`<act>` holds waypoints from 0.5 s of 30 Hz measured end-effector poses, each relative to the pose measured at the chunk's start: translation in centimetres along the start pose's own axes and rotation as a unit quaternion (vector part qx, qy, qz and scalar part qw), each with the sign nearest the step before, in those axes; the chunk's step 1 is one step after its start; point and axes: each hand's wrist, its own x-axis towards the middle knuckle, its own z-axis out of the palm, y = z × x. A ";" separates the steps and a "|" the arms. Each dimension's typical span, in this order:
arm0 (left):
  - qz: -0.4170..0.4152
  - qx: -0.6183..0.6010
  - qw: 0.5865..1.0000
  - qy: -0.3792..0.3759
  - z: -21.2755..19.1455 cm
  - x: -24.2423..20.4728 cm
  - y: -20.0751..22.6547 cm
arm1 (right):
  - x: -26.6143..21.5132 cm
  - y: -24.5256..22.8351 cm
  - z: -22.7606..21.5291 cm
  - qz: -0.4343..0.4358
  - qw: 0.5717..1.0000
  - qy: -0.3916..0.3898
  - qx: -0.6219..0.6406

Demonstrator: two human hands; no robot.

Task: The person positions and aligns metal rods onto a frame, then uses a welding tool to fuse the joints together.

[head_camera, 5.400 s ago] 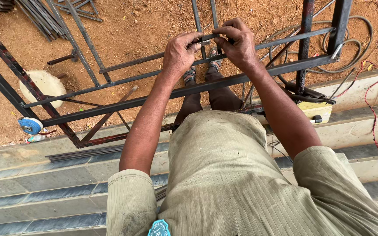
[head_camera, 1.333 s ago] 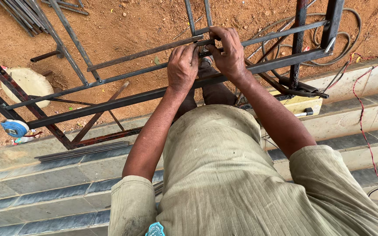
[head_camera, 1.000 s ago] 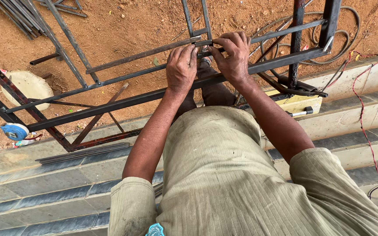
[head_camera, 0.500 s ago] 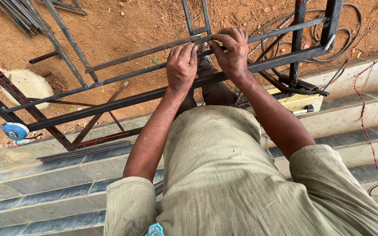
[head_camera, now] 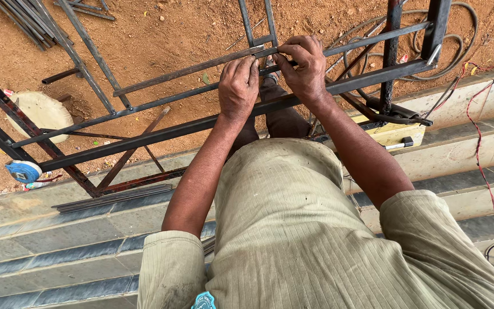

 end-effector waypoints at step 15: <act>-0.002 0.004 1.000 -0.014 0.0 -0.1 -0.3 | -0.4 0.3 0.2 0.017 1.000 -0.011 0.019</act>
